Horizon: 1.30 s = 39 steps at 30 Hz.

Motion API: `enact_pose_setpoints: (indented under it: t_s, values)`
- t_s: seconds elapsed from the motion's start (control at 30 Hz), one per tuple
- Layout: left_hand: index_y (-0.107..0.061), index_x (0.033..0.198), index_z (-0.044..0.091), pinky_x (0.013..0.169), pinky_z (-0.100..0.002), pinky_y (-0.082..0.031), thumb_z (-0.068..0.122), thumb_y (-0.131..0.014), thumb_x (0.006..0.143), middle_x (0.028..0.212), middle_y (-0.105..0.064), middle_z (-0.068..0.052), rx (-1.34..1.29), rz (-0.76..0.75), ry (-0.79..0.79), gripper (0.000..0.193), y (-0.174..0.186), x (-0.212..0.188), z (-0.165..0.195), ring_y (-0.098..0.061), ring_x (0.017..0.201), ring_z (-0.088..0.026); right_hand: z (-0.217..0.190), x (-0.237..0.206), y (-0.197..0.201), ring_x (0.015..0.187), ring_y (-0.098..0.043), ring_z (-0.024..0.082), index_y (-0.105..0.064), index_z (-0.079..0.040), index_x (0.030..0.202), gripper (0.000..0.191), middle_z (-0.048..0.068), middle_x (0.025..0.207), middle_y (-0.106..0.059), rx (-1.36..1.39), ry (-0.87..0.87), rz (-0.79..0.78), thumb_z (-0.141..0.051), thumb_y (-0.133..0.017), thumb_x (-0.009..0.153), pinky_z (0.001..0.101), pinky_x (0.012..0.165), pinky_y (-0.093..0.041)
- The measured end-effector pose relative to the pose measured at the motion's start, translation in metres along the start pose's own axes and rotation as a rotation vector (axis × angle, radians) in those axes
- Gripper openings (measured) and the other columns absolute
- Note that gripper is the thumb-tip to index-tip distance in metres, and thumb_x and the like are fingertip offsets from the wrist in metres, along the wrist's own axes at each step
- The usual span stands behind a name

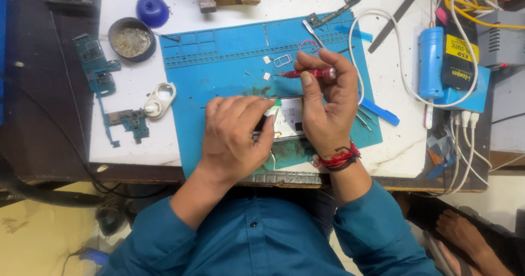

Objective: The person handles a disassembled smartphone with a cracked screen, connecting a charging cable and using a red-handled screwdriver to manipulate internal components. The person repeatedly opens and closes the device while working on the internal parts.

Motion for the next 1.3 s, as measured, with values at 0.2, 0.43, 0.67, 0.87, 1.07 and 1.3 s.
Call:
enact_pose_setpoints:
  t_s: [0.2,0.43,0.67,0.87,1.07,1.3]
  values:
    - [-0.072,0.112,0.007,0.089,-0.04,-0.049,0.012,-0.078,0.089,0.114,-0.072,-0.008,-0.098,0.052,0.039,0.025,0.003,0.0,-0.004,-0.069,0.101,-0.027,-0.017,-0.018,0.005,0.121,-0.067,0.022,-0.043,-0.003,0.143,0.032,0.019,0.131,-0.066,0.18,-0.061,0.03,0.006,-0.055,0.116,0.0386,0.11,-0.057]
    - [-0.074,0.107,0.007,0.09,-0.039,-0.05,0.013,-0.081,0.087,0.118,-0.072,-0.009,-0.117,0.082,0.076,0.022,0.004,-0.002,-0.005,-0.07,0.102,-0.028,-0.038,-0.037,0.014,0.123,-0.068,0.026,-0.042,-0.005,0.143,0.033,0.02,0.134,-0.065,0.214,-0.088,-0.036,0.002,-0.057,0.115,0.0412,0.111,-0.057]
    - [-0.076,0.103,0.008,0.09,-0.039,-0.049,0.01,-0.08,0.089,0.117,-0.073,-0.006,-0.088,0.101,0.057,0.014,0.004,-0.005,-0.007,-0.069,0.101,-0.026,-0.04,-0.04,0.015,0.123,-0.069,0.026,-0.042,-0.006,0.143,0.033,0.021,0.133,-0.066,0.212,-0.1,-0.068,0.002,-0.057,0.114,0.0408,0.11,-0.057]
    - [-0.078,0.099,0.009,0.093,-0.039,-0.047,0.01,-0.081,0.087,0.12,-0.072,-0.007,-0.09,0.069,0.026,0.013,0.004,-0.005,-0.008,-0.068,0.104,-0.025,-0.041,-0.039,0.018,0.12,-0.07,0.024,-0.044,-0.006,0.141,0.034,0.02,0.13,-0.067,0.195,-0.107,-0.082,0.001,-0.06,0.112,0.0384,0.108,-0.058]
    - [-0.077,0.097,0.01,0.097,-0.041,-0.044,0.01,-0.082,0.084,0.124,-0.07,-0.007,-0.097,0.067,0.012,0.013,0.006,-0.007,-0.008,-0.066,0.11,-0.026,-0.046,-0.038,0.018,0.107,-0.073,0.02,-0.046,-0.003,0.15,0.049,0.019,0.118,-0.073,-0.142,-0.023,-0.05,-0.001,-0.068,0.106,0.0317,0.094,-0.063]
    - [-0.077,0.095,0.011,0.099,-0.042,-0.041,0.014,-0.083,0.084,0.126,-0.069,-0.005,0.008,0.086,-0.034,0.013,0.004,-0.01,-0.006,-0.064,0.113,-0.025,-0.057,-0.04,0.015,0.108,-0.074,0.019,-0.042,-0.003,0.154,0.052,0.019,0.123,-0.072,-0.295,0.061,-0.099,0.002,-0.067,0.109,0.0302,0.095,-0.063]
Point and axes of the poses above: each hand's wrist, its own x-axis towards the middle knuckle, its own y-axis out of the back of the hand, z = x × y, the point moved 2 cm from there along x, towards the middle knuckle
